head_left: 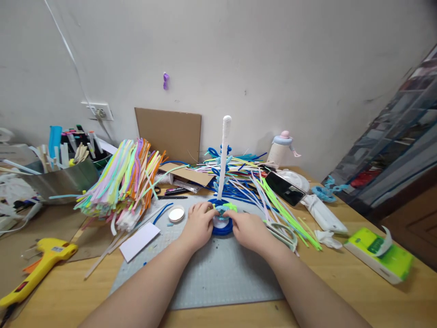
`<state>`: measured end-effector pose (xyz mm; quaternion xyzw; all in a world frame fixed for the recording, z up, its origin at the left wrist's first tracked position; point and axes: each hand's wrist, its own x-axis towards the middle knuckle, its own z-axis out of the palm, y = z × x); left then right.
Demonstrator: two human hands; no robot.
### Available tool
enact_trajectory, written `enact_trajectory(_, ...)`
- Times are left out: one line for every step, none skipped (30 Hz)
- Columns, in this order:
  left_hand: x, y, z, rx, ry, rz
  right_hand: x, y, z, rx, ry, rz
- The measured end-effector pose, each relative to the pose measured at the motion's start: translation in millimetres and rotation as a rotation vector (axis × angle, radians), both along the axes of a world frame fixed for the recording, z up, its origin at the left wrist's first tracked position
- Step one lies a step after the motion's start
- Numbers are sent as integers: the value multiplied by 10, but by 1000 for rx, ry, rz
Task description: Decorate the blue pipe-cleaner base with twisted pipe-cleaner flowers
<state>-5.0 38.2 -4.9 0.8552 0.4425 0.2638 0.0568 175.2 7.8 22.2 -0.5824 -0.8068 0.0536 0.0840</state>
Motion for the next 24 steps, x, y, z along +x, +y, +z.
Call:
enact_trajectory(1,-1,2,2,2,2,-1,-5,0,-3,-6,9)
enact_trajectory(3,-2,3,5,5,5,-4,-8,-2,-8,-12,15)
enact_trajectory(6,-2,2,8,10,7,-9,-8,-7,-15,-18,17)
enact_trajectory(9,-2,1,11,16,9,-14,-6,-14,-21,-22,14)
enact_trajectory(13,-2,0,14,22,13,-20,-3,-21,-27,-23,8)
enact_trajectory(18,-2,-1,17,27,16,-26,2,-28,-33,-22,3)
enact_trajectory(22,-2,-2,20,32,20,-31,6,-34,-37,-21,-2)
enact_trajectory(26,-2,-1,24,35,24,-34,10,-40,-41,-20,-6)
enact_trajectory(30,-3,0,27,39,27,-36,13,-44,-41,-20,-11)
enact_trajectory(34,-4,2,29,42,30,-37,15,-48,-40,-21,-14)
enact_trajectory(36,-4,3,31,45,32,-36,16,-51,-37,-24,-18)
enact_trajectory(38,-4,5,34,48,34,-34,17,-54,-33,-27,-23)
enact_trajectory(39,-4,5,35,51,36,-33,16,-58,-27,-29,-26)
enact_trajectory(39,-3,4,36,53,37,-31,16,-62,-21,-30,-29)
enact_trajectory(39,-1,3,36,56,36,-30,16,-67,-14,-30,-31)
enact_trajectory(39,2,0,36,57,36,-30,17,-74,-6,-30,-33)
enact_trajectory(39,4,-3,34,57,35,-31,18,-81,1,-30,-34)
enact_trajectory(41,6,-6,34,57,35,-33,22,-89,7,-29,-34)
enact_trajectory(42,7,-10,34,57,36,-35,26,-98,12,-26,-33)
enact_trajectory(44,6,-13,36,54,39,-37,32,-107,16,-20,-32)
enact_trajectory(45,3,-15,37,51,41,-37,39,-115,22,-11,-31)
enact_trajectory(44,0,-16,38,46,40,-35,47,-121,28,5,-29)
enact_trajectory(41,-4,-16,39,39,35,-29,56,-125,36,30,-27)
enact_trajectory(36,-8,-14,40,29,28,-18,67,-127,43,67,-22)
